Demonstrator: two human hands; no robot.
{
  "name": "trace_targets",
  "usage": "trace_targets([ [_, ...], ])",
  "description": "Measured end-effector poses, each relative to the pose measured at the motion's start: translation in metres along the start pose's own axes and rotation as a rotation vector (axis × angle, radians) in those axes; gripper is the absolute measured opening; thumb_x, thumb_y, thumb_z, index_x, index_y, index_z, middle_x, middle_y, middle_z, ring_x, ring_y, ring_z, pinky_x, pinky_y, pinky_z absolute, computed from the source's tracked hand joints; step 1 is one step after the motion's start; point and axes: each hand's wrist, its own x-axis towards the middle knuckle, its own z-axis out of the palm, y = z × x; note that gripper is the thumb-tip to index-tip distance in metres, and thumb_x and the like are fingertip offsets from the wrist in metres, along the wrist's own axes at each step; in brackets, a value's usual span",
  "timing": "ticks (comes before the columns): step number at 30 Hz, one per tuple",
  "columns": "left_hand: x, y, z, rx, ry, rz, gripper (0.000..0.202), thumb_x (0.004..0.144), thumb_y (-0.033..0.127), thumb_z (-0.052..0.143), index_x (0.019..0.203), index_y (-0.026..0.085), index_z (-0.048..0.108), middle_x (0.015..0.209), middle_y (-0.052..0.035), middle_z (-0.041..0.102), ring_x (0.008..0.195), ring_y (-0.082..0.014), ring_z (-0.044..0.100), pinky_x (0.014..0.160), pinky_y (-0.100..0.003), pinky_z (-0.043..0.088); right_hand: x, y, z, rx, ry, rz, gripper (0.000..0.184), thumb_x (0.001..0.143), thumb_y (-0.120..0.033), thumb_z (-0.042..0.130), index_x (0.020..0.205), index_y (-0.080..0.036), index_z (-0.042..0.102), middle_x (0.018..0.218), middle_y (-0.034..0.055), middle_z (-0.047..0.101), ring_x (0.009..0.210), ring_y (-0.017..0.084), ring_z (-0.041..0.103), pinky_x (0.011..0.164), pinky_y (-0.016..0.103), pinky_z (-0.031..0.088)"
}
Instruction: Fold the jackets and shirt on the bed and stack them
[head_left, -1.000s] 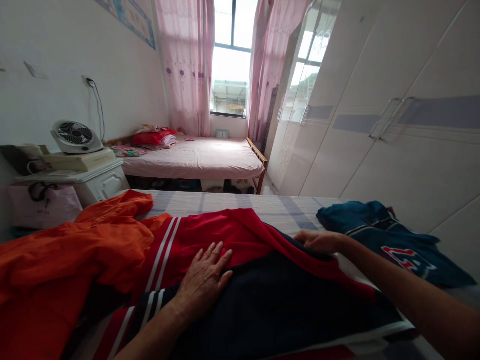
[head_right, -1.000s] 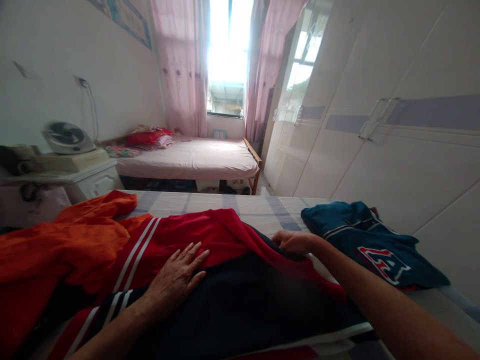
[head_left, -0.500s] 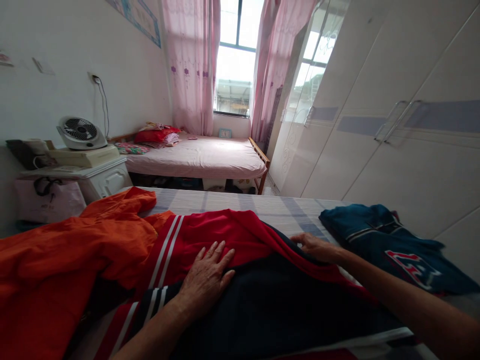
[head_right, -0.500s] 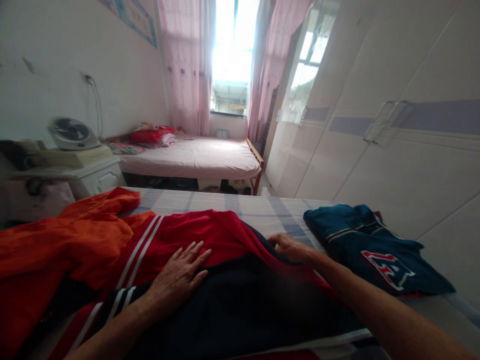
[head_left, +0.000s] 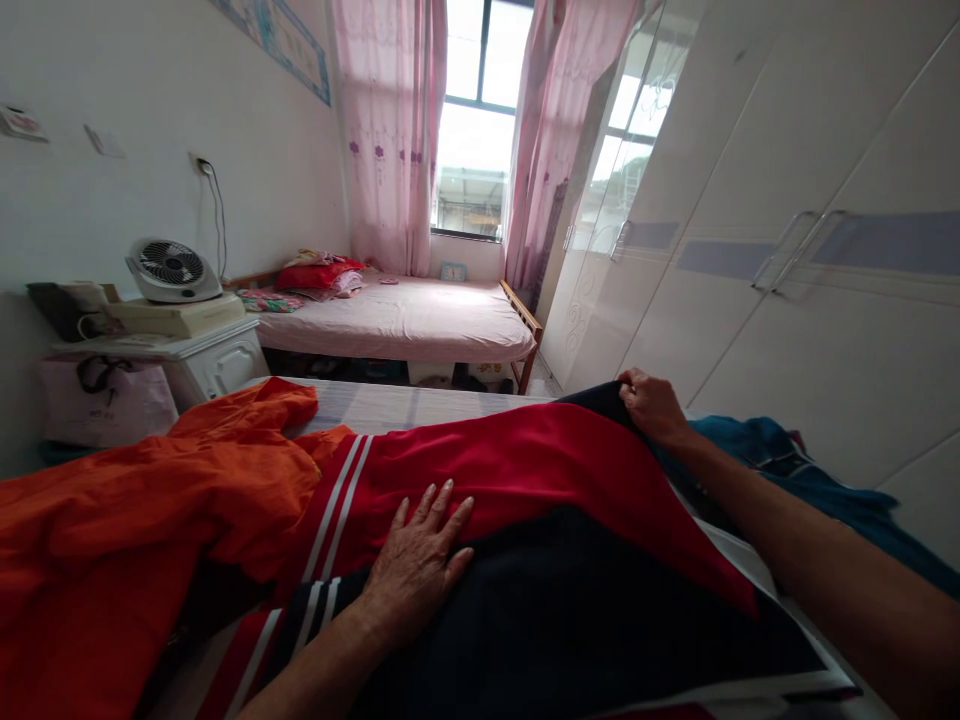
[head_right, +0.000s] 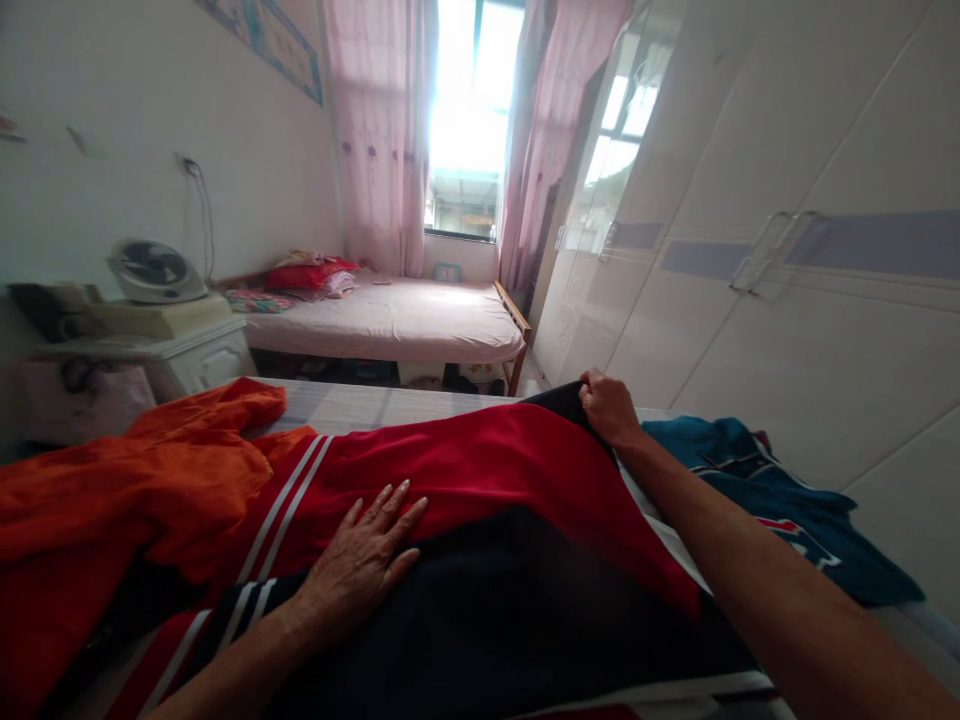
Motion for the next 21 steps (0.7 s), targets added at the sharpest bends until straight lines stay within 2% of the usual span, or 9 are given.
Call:
trace_targets([
  [2, 0.000, 0.000, -0.002, 0.014, -0.012, -0.006, 0.053, 0.089, 0.043, 0.042, 0.140, 0.031, 0.035, 0.150, -0.0090, 0.027, 0.138, -0.0309, 0.024, 0.107, -0.059, 0.021, 0.007, 0.003, 0.007, 0.040, 0.092, 0.004, 0.035, 0.086, -0.020, 0.033, 0.109, -0.012, 0.058, 0.096, 0.0142, 0.066, 0.088, 0.023, 0.060, 0.083, 0.031, 0.042],
  [3, 0.000, 0.001, -0.002, 0.019, -0.012, -0.009, 0.052, 0.089, 0.043, 0.042, 0.139, 0.031, 0.038, 0.150, -0.0092, 0.028, 0.137, -0.0315, 0.025, 0.107, -0.060, 0.021, 0.007, 0.004, 0.012, 0.064, 0.093, -0.006, 0.037, 0.085, -0.019, 0.032, 0.112, -0.011, 0.056, 0.102, 0.0150, 0.064, 0.093, 0.023, 0.059, 0.087, 0.032, 0.041],
  [7, 0.000, 0.001, -0.003, 0.024, -0.016, -0.016, 0.049, 0.089, 0.045, 0.040, 0.136, 0.031, 0.042, 0.149, -0.0086, 0.030, 0.137, -0.0327, 0.024, 0.106, -0.064, 0.019, -0.001, 0.006, 0.041, 0.115, -0.070, 0.002, 0.040, 0.079, -0.014, 0.038, 0.115, -0.011, 0.054, 0.114, 0.0145, 0.060, 0.105, 0.022, 0.056, 0.095, 0.029, 0.039],
  [10, -0.001, 0.002, -0.004, 0.030, -0.027, -0.021, 0.049, 0.090, 0.045, 0.038, 0.137, 0.031, 0.041, 0.149, -0.0082, 0.030, 0.137, -0.0319, 0.024, 0.106, -0.064, 0.019, -0.011, 0.012, 0.059, 0.115, -0.098, 0.089, 0.048, 0.082, -0.026, 0.041, 0.126, -0.006, 0.046, 0.127, 0.0199, 0.052, 0.118, 0.026, 0.049, 0.099, 0.033, 0.037],
  [12, -0.001, 0.003, -0.004, 0.041, -0.032, -0.026, 0.049, 0.090, 0.045, 0.038, 0.137, 0.030, 0.041, 0.149, -0.0082, 0.030, 0.137, -0.0310, 0.025, 0.106, -0.062, 0.019, -0.020, 0.019, 0.063, 0.116, -0.114, 0.158, 0.054, 0.086, -0.037, 0.038, 0.128, -0.003, 0.043, 0.129, 0.0231, 0.050, 0.121, 0.029, 0.047, 0.099, 0.038, 0.038],
  [14, -0.001, 0.003, -0.005, 0.055, -0.029, -0.033, 0.049, 0.090, 0.044, 0.038, 0.136, 0.029, 0.042, 0.148, -0.0080, 0.032, 0.137, -0.0304, 0.025, 0.107, -0.061, 0.021, -0.036, 0.027, 0.058, 0.121, -0.136, 0.212, 0.057, 0.088, -0.044, 0.033, 0.127, -0.003, 0.046, 0.126, 0.0236, 0.053, 0.119, 0.030, 0.049, 0.098, 0.040, 0.039],
  [16, 0.000, 0.003, -0.007, 0.068, -0.019, -0.035, 0.048, 0.090, 0.043, 0.039, 0.136, 0.028, 0.043, 0.147, -0.0081, 0.034, 0.137, -0.0299, 0.027, 0.107, -0.060, 0.023, -0.063, 0.034, 0.046, 0.127, -0.101, 0.221, 0.057, 0.090, -0.044, 0.028, 0.127, -0.004, 0.045, 0.129, 0.0225, 0.051, 0.121, 0.029, 0.048, 0.100, 0.040, 0.038],
  [21, -0.004, 0.010, -0.021, 0.064, 0.067, 0.051, 0.042, 0.090, 0.034, 0.042, 0.128, 0.019, 0.053, 0.142, -0.0109, 0.043, 0.131, -0.0268, 0.038, 0.106, -0.051, 0.033, -0.168, 0.051, 0.002, 0.082, 0.073, -0.045, 0.044, 0.089, -0.033, 0.036, 0.128, -0.016, 0.043, 0.130, 0.0134, 0.052, 0.120, 0.026, 0.049, 0.100, 0.041, 0.039],
])
